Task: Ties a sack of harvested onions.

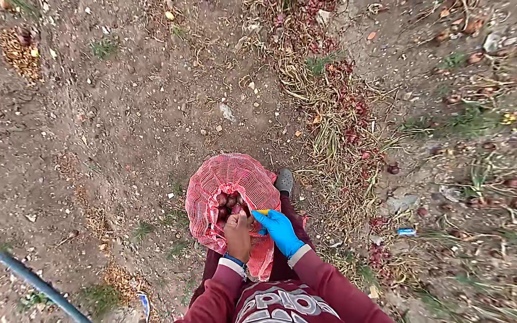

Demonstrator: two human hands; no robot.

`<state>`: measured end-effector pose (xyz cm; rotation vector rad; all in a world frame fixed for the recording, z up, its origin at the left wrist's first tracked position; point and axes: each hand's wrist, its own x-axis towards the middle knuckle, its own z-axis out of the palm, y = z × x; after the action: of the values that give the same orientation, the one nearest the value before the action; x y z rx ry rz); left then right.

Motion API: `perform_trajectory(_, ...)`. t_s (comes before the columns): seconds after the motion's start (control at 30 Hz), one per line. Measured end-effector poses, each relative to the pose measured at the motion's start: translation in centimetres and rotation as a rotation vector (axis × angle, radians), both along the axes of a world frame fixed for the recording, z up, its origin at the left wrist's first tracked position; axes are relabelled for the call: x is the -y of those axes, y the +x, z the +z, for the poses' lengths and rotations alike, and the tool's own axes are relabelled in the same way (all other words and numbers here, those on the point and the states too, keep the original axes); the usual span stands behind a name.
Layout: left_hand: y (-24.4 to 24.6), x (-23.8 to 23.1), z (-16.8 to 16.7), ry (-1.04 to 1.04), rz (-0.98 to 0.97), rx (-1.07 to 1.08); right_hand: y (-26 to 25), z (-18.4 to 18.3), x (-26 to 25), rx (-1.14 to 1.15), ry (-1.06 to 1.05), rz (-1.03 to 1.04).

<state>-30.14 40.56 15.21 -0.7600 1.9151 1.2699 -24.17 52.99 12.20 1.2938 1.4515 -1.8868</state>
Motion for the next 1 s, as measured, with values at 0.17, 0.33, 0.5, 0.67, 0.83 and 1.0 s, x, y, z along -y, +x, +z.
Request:
perform_trajectory(0.17, 0.6, 1.1, -0.8, 0.056, -0.044, 0.05, -1.2, -0.7, -0.3, 0.126, -0.134, -0.027)
perform_trajectory(0.33, 0.1, 1.9, -2.9, 0.153, -0.316, 0.104, -1.1, -1.1, -0.7, 0.077, -0.14, -0.013)
perform_trajectory(0.5, -0.5, 1.5, -4.3, 0.212, -0.349, 0.118, -0.9, -0.5, -1.3, -0.003, -0.028, 0.072)
perform_trajectory(0.67, -1.8, 1.5, -4.1, 0.233, -0.481, 0.194, -0.4, -1.1, -2.2, 0.009, -0.045, 0.099)
perform_trajectory(0.83, -1.8, 1.0, -5.3, 0.14, -0.568, 0.19, 0.1, -1.3, -2.4, -0.005, 0.079, 0.028)
perform_trajectory(1.0, -1.0, 1.3, -4.0, 0.026, -0.637, 0.151, 0.6, -2.2, -3.0, 0.015, 0.155, 0.123)
